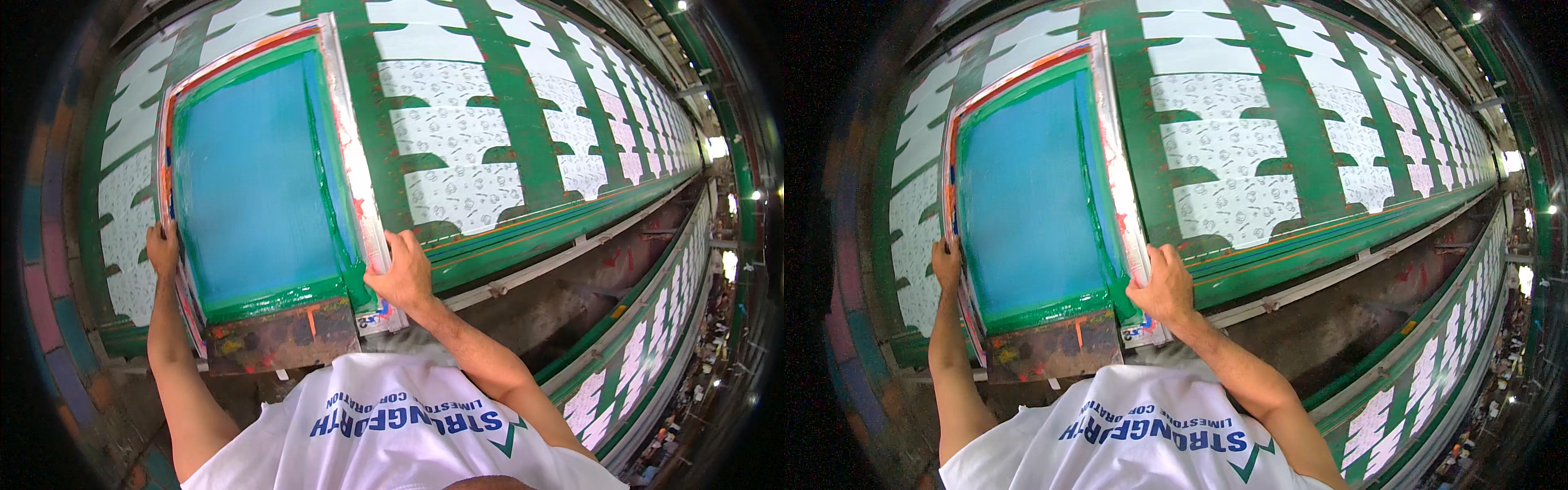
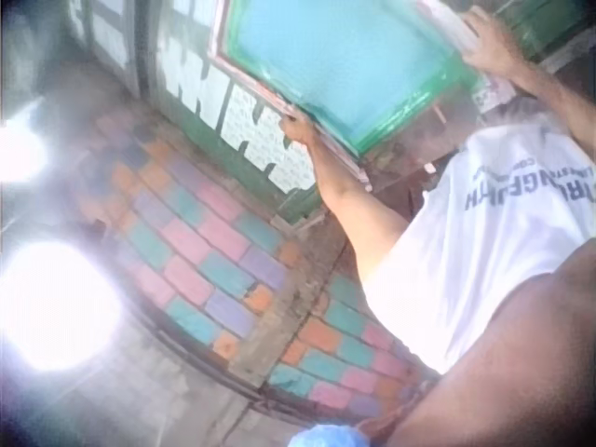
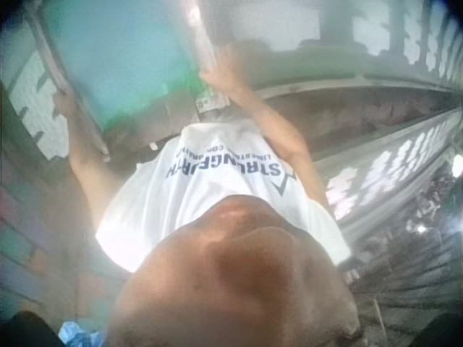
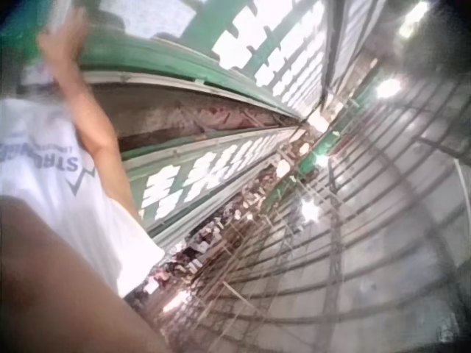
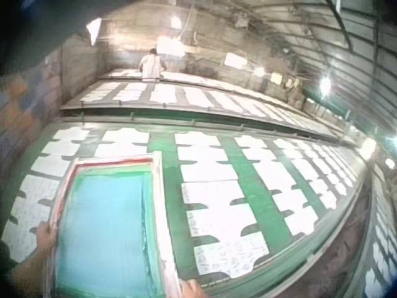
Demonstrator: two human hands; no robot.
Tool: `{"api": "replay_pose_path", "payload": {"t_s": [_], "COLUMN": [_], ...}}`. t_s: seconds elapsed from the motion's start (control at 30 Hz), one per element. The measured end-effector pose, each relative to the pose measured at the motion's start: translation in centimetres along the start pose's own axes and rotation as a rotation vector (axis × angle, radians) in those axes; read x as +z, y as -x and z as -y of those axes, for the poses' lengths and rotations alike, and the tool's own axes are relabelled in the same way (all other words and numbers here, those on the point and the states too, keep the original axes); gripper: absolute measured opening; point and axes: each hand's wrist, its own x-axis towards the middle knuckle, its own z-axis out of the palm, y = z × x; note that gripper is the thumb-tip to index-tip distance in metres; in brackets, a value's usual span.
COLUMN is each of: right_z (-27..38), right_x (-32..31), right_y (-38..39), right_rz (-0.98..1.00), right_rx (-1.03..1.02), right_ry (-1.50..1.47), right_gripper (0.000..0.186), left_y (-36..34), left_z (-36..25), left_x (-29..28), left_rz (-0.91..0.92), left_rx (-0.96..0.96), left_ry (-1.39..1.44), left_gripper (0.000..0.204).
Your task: The person uses a squeegee to pull cyan ink across a screen-printing frame mounted on a large curved surface. They repeatedly reposition the frame and pull the squeegee to spread ink evenly over the mesh, working along the curved wall in a workshop setting.
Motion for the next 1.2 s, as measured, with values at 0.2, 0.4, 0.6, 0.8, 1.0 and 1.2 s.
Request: {"api": "replay_pose_path", "payload": {"t_s": [0.2, 0.4, 0.6, 0.8, 1.0, 1.2], "right_z": [-6.0, -17.9, -30.4, -37.7, -40.4, -41.7], "right_x": [-5.4, -13.8, -21.1, -23.7, -25.1, -25.3], "right_y": [-3.7, -8.2, -9.5, -8.6, -8.4, -7.7], "right_rz": [-0.007, -0.083, -0.050, -0.015, -0.025, 0.038], "right_rx": [0.006, -0.010, 0.053, 0.098, 0.061, 0.033], "right_ry": [0.051, 0.001, 0.006, -0.038, -0.013, -0.090], "right_gripper": [0.064, 0.059, 0.060, 0.065, 0.068, 0.067], "left_y": [-1.2, 0.7, 6.4, 9.7, 11.3, 12.4], "left_z": [-8.1, -24.0, -37.9, -45.3, -47.8, -48.1], "left_x": [-0.1, 3.1, 8.3, 10.6, 10.7, 10.9], "left_rz": [-0.020, -0.123, -0.151, -0.176, -0.155, -0.111], "left_rx": [0.127, 0.147, 0.095, 0.047, -0.008, -0.012], "left_ry": [-0.023, -0.045, 0.003, 0.011, 0.029, -0.007], "left_gripper": [0.044, 0.045, 0.043, 0.043, 0.039, 0.043]}}
